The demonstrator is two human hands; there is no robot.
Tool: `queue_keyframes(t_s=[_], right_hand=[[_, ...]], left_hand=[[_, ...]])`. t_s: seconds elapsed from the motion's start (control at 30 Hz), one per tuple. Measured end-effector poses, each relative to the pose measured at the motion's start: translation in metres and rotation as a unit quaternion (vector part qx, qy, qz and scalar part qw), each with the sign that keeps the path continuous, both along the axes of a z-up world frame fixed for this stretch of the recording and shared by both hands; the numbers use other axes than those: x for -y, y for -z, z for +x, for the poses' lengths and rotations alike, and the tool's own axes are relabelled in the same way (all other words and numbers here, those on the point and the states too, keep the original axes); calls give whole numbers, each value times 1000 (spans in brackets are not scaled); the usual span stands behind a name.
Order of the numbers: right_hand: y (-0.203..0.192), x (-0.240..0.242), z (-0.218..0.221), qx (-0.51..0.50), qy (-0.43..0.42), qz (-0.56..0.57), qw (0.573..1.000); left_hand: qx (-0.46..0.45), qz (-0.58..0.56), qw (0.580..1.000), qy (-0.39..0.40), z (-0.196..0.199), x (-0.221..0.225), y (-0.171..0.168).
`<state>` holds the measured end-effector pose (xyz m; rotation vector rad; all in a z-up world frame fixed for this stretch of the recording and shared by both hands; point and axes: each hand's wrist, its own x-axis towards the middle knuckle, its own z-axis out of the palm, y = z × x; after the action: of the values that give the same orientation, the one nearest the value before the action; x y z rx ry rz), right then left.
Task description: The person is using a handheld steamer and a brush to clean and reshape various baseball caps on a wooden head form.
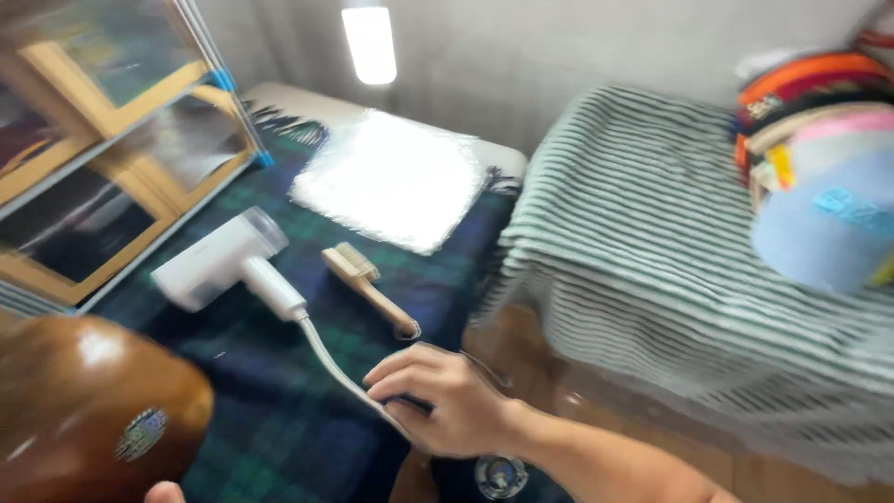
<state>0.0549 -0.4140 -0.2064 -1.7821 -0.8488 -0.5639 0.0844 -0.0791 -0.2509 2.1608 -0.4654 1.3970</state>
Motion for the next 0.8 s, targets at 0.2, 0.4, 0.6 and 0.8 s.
queue_keyframes(t_s=[0.2, 0.4, 0.6, 0.8], right_hand=[[-10, 177, -29, -34, 350, 14, 936], [41, 364, -58, -33, 539, 278, 794], [71, 464, -80, -97, 695, 252, 667], [107, 505, -88, -154, 703, 301, 626]], left_hand=[[-40, 82, 969, 231, 4, 171, -37], [-244, -2, 828, 505, 12, 385, -54], [-516, -129, 611, 586, 14, 559, -17], [-655, -208, 443, 576, 6, 669, -3]])
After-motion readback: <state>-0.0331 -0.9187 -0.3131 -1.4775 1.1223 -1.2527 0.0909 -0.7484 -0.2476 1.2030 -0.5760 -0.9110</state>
